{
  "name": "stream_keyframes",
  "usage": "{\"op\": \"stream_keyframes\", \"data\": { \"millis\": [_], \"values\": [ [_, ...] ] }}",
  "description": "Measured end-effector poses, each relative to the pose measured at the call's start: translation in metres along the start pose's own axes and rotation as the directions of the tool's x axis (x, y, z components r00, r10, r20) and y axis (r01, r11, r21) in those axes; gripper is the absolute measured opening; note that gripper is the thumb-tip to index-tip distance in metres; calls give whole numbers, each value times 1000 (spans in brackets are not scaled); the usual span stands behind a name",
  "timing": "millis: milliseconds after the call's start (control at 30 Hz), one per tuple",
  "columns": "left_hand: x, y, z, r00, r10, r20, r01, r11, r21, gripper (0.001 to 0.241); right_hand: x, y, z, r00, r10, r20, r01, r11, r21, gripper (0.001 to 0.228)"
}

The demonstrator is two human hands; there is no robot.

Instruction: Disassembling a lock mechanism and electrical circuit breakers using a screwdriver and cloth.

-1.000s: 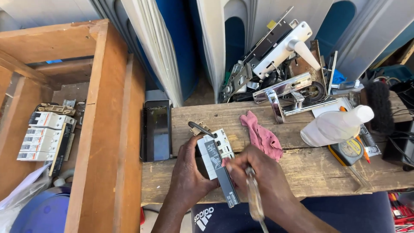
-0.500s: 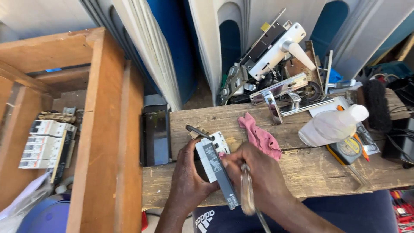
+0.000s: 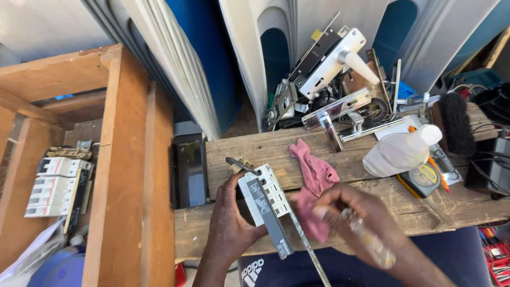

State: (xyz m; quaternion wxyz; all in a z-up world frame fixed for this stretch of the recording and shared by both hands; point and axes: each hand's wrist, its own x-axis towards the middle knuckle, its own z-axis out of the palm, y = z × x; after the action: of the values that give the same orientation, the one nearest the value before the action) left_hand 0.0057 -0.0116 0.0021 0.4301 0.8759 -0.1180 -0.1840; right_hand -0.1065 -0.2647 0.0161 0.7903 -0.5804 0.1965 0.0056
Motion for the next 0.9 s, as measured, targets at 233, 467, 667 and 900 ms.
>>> {"op": "stream_keyframes", "data": {
  "millis": [233,467,667,900],
  "values": [
    [-1,1,1,1000,5,-9,-5,1000,8,129,6,-32,25,993,-70,-97,23,907,-420,10],
    [1,-1,1,998,51,-35,-52,999,-15,121,17,-19,53,959,-223,177,283,806,-519,14],
    [2,-3,4,992,109,-58,-111,993,-29,118,22,-16,60,875,-402,270,478,632,-610,10],
    [0,0,0,1000,5,-4,-5,1000,-7,128,2,-13,37,854,-448,265,492,860,-131,5]
  ]
}}
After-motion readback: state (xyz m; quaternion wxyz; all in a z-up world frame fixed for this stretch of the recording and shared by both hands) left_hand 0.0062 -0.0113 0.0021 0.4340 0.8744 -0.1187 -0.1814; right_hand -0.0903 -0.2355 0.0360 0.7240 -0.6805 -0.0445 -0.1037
